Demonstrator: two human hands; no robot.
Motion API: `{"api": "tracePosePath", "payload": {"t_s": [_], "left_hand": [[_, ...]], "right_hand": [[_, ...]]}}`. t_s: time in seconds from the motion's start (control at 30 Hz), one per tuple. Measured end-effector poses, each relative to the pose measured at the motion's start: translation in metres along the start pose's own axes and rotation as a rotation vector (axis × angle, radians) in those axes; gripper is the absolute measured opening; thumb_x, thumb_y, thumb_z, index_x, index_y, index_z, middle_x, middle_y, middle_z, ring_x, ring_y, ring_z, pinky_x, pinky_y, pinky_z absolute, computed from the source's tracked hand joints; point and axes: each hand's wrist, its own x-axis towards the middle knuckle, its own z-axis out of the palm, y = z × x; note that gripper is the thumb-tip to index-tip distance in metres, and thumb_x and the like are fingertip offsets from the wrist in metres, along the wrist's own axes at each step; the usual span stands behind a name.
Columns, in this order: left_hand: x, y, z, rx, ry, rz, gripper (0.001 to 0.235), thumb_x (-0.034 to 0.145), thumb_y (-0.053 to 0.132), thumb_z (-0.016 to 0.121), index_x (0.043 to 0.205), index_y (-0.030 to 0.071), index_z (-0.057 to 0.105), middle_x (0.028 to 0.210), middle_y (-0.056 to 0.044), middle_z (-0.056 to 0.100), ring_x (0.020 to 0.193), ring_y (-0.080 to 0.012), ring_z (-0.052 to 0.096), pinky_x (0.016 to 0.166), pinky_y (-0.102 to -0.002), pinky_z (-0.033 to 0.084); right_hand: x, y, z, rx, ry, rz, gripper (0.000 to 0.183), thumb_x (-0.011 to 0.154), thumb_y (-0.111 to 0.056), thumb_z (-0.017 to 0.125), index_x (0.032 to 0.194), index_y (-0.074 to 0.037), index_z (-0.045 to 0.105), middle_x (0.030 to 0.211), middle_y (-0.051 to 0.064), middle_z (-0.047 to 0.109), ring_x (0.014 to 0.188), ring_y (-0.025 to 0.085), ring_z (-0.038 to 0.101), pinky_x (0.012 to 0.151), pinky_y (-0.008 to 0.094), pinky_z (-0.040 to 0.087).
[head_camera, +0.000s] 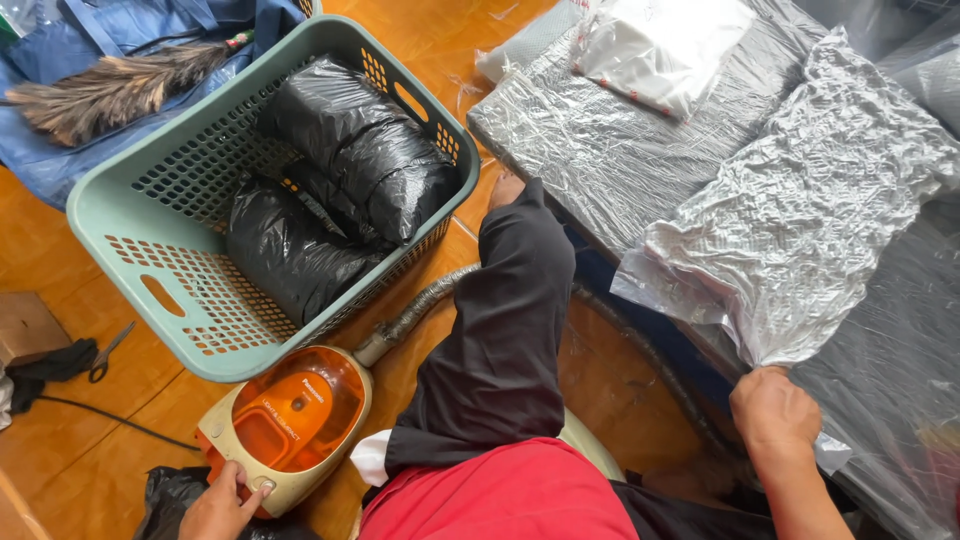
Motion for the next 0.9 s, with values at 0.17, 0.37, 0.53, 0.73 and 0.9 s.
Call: {"api": "tracePosePath", "payload": {"t_s": [0.17, 0.37, 0.53, 0.73, 0.9], "left_hand": [[0.027, 0.033, -0.005, 0.212, -0.173, -0.065, 0.06, 0.087, 0.056, 0.063, 0.122, 0.014, 0.038, 0.115, -0.01, 0.067, 0.106, -0.0327, 0.069, 0.085, -0.043, 0.051], [-0.019, 0.246, -0.103, 0.601, -0.405, 0.419, 0.067, 0.102, 0.067, 0.041, 0.092, 0.008, 0.072, 0.083, -0.011, 0.074, 0.077, -0.0247, 0.072, 0.08, -0.035, 0.058], [-0.117, 0.406, -0.205, 0.087, 0.426, 0.9, 0.044, 0.097, 0.054, 0.053, 0.082, 0.013, 0.062, 0.072, -0.019, 0.071, 0.077, -0.0417, 0.074, 0.074, -0.053, 0.057], [-0.174, 0.587, -0.192, -0.486, 0.235, 1.38, 0.034, 0.095, 0.054, 0.061, 0.099, 0.02, 0.065, 0.092, -0.005, 0.072, 0.087, -0.0237, 0.074, 0.076, -0.041, 0.059], [-0.153, 0.714, -0.139, -0.248, 0.071, 1.24, 0.075, 0.093, 0.064, 0.057, 0.132, 0.001, 0.051, 0.127, -0.024, 0.059, 0.123, -0.0449, 0.061, 0.103, -0.057, 0.049]], "right_hand": [[0.005, 0.003, 0.007, 0.02, 0.007, -0.007, 0.048, 0.099, -0.018, 0.031, 0.124, 0.007, 0.063, 0.113, 0.028, 0.078, 0.108, 0.048, 0.074, 0.094, 0.051, 0.054], [0.004, 0.0, 0.009, 0.024, 0.033, -0.008, 0.044, 0.096, -0.015, 0.036, 0.122, 0.005, 0.064, 0.109, 0.025, 0.079, 0.105, 0.046, 0.075, 0.092, 0.05, 0.056], [0.008, -0.002, 0.013, 0.106, 0.015, 0.013, 0.054, 0.101, -0.019, 0.022, 0.111, 0.009, 0.066, 0.104, 0.03, 0.079, 0.107, 0.046, 0.074, 0.094, 0.056, 0.055], [0.018, -0.001, 0.034, 0.135, 0.074, 0.03, 0.048, 0.099, -0.017, 0.024, 0.105, 0.004, 0.066, 0.094, 0.025, 0.078, 0.097, 0.043, 0.076, 0.087, 0.057, 0.058], [-0.004, -0.007, 0.006, 0.146, 0.083, -0.017, 0.042, 0.099, -0.012, 0.026, 0.106, 0.004, 0.064, 0.096, 0.023, 0.078, 0.096, 0.04, 0.076, 0.087, 0.053, 0.059]]}}
